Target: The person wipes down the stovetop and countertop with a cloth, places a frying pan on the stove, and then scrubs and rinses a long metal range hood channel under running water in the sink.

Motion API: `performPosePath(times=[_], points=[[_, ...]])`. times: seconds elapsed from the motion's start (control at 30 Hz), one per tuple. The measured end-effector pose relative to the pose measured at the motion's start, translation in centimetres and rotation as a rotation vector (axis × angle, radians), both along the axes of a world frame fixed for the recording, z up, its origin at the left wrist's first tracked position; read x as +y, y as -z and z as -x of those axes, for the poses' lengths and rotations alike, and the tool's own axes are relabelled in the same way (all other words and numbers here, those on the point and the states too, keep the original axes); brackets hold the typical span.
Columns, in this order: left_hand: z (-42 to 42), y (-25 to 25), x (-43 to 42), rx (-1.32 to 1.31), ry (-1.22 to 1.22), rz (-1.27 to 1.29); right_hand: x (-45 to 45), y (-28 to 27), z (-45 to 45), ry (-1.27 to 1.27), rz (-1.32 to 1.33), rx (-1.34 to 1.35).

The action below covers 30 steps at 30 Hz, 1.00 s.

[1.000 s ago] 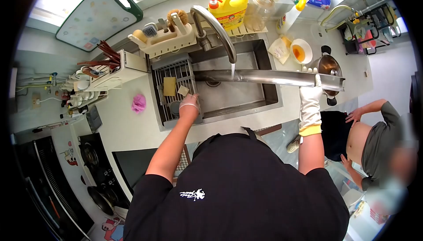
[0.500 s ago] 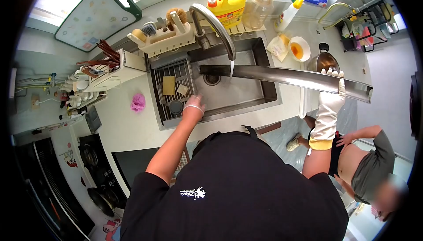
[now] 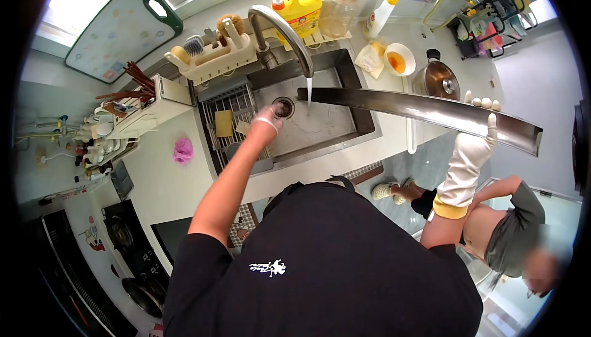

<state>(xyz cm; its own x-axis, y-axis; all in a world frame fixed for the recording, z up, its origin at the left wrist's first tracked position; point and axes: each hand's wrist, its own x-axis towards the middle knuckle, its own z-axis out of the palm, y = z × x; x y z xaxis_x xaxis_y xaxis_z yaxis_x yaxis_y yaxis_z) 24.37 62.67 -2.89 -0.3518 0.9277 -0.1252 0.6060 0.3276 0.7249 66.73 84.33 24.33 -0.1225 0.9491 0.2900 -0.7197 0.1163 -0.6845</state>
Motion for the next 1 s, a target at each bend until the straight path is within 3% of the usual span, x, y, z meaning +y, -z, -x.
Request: performPosePath(times=[0.1, 0.17, 0.23, 0.37, 0.57, 0.7, 1.0], points=[[2.2, -2.3, 5.2, 0.054, 0.032, -0.055, -2.2, -3.1, 1.0, 0.018, -0.096, -0.086], [3.3, -4.2, 8.9, 0.127, 0.073, 0.067, -3.6, -5.1, 2.0, 0.028, -0.205, -0.195], [4.4, -4.2, 12.1, 0.075, 0.129, 0.219, -4.8, -6.8, 3.3, 0.048, -0.259, -0.281], [5.8, -1.9, 15.8, 0.102, 0.146, 0.275, -6.3, -9.0, 6.9, 0.044, -0.27, -0.365], [6.1, -2.9, 16.6, 0.04, 0.154, 0.251, -6.8, -11.0, 9.8, 0.014, -0.337, -0.578], [6.5, -2.5, 16.6, -0.025, 0.094, 0.175, -6.3, -10.7, 10.1, -0.126, -0.399, -0.479], [5.8, -2.8, 16.1, -0.198, 0.025, 0.117, -6.9, -9.9, 10.9, -0.312, -0.455, -0.524]])
